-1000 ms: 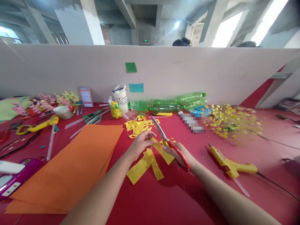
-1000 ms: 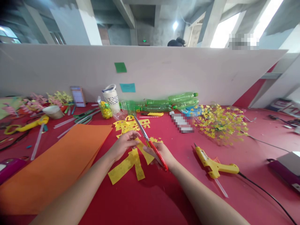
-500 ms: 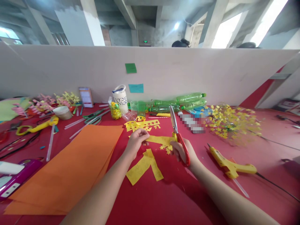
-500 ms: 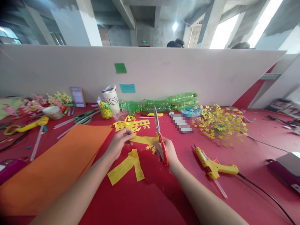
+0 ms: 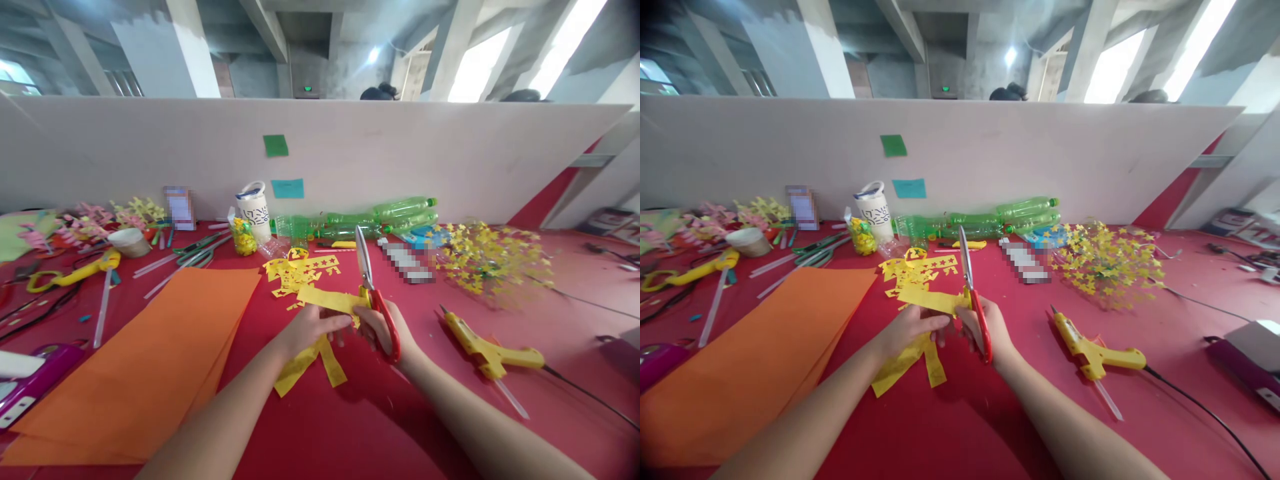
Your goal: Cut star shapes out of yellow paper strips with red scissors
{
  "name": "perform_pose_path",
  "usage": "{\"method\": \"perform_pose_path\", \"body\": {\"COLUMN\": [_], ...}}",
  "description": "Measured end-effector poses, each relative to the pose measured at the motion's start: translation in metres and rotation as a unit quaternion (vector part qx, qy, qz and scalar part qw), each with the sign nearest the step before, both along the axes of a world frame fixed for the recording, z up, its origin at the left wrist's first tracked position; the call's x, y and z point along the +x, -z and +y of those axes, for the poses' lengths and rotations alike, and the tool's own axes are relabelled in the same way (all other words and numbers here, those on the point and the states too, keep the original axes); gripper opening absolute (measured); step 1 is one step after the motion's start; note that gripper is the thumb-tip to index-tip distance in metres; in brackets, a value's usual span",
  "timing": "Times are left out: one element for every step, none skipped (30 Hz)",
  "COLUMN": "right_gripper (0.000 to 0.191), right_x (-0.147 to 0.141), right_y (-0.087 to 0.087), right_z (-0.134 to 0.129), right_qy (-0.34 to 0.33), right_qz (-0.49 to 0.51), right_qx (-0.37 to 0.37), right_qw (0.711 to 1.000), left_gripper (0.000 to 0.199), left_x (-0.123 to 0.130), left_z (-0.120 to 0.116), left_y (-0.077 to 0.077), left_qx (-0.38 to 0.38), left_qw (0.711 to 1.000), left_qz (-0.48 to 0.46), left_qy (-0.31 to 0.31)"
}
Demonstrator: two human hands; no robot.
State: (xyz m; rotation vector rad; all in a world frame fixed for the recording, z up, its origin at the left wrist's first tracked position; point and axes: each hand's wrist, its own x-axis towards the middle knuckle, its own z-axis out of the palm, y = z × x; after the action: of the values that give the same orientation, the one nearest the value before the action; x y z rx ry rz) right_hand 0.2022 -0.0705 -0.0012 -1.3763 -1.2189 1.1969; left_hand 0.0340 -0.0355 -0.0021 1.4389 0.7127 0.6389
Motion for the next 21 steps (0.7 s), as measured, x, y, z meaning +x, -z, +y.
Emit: {"method": "perform_pose_path", "body": {"right_gripper": [0.030,0.029,0.026,0.024,0.022,0.020,0.019,0.020,0.022,0.023,0.023,0.022,0.022,0.023,0.023,0.024,0.024,0.026,0.027,0.029,0.031], "right_x": [-0.001,-0.003,-0.003,-0.004,-0.004,-0.004,-0.005,-0.005,-0.005,-0.005,-0.005,-0.005,-0.005,-0.004,-0.004,-0.004,-0.003,-0.003,-0.002,-0.001,0.000], "right_y": [-0.001,-0.002,-0.003,-0.004,-0.005,-0.005,-0.006,-0.006,-0.006,-0.006,-0.006,-0.005,-0.005,-0.004,-0.004,-0.004,-0.004,-0.005,-0.006,-0.007,-0.007], "right_z": [-0.001,-0.002,-0.002,-0.003,-0.003,-0.003,-0.003,-0.003,-0.003,-0.003,-0.003,-0.004,-0.004,-0.005,-0.005,-0.005,-0.005,-0.005,-0.004,-0.004,-0.003], "right_qy": [-0.006,-0.011,-0.013,-0.012,-0.007,-0.001,0.005,0.007,0.006,0.003,-0.003,-0.008,-0.015,-0.023,-0.031,-0.037,-0.043,-0.048,-0.051,-0.055,-0.061], "right_qz": [-0.008,-0.013,-0.013,-0.013,-0.012,-0.010,-0.011,-0.016,-0.022,-0.027,-0.031,-0.036,-0.042,-0.048,-0.054,-0.059,-0.062,-0.065,-0.073,-0.085,-0.103], "right_qx": [-0.007,-0.010,-0.010,-0.009,-0.010,-0.013,-0.016,-0.016,-0.016,-0.015,-0.014,-0.013,-0.010,-0.007,-0.003,0.000,0.001,0.000,-0.004,-0.008,-0.011], "right_qw": [1.000,1.000,1.000,1.000,1.000,1.000,1.000,1.000,1.000,1.000,0.999,0.999,0.999,0.999,0.998,0.998,0.997,0.997,0.996,0.995,0.993], "left_gripper": [0.031,0.034,0.037,0.038,0.038,0.038,0.037,0.037,0.036,0.036,0.036,0.037,0.038,0.039,0.040,0.040,0.040,0.039,0.038,0.038,0.037], "left_x": [0.000,0.000,0.000,-0.001,-0.002,-0.002,-0.003,-0.003,-0.004,-0.004,-0.003,-0.003,-0.003,-0.003,-0.003,-0.004,-0.005,-0.006,-0.008,-0.009,-0.011], "left_z": [-0.001,-0.001,-0.001,0.000,0.000,0.001,0.001,0.001,0.001,0.000,-0.001,-0.001,-0.002,-0.002,-0.001,0.001,0.003,0.005,0.008,0.011,0.015], "left_y": [0.001,0.002,0.004,0.005,0.005,0.006,0.006,0.005,0.005,0.005,0.005,0.005,0.006,0.007,0.008,0.009,0.010,0.011,0.012,0.012,0.012], "left_qx": [0.003,0.003,-0.001,-0.006,-0.011,-0.014,-0.014,-0.012,-0.010,-0.008,-0.007,-0.008,-0.012,-0.017,-0.020,-0.021,-0.020,-0.016,-0.015,-0.015,-0.020], "left_qw": [1.000,1.000,1.000,0.999,0.999,0.998,0.997,0.997,0.997,0.997,0.997,0.997,0.997,0.996,0.995,0.995,0.994,0.993,0.992,0.988,0.982], "left_qz": [0.003,0.008,0.015,0.022,0.029,0.035,0.040,0.042,0.042,0.042,0.042,0.047,0.055,0.067,0.077,0.083,0.084,0.077,0.065,0.050,0.031], "left_qy": [-0.002,-0.008,-0.016,-0.025,-0.036,-0.047,-0.057,-0.065,-0.070,-0.072,-0.071,-0.067,-0.061,-0.055,-0.054,-0.056,-0.064,-0.083,-0.108,-0.143,-0.186]}}
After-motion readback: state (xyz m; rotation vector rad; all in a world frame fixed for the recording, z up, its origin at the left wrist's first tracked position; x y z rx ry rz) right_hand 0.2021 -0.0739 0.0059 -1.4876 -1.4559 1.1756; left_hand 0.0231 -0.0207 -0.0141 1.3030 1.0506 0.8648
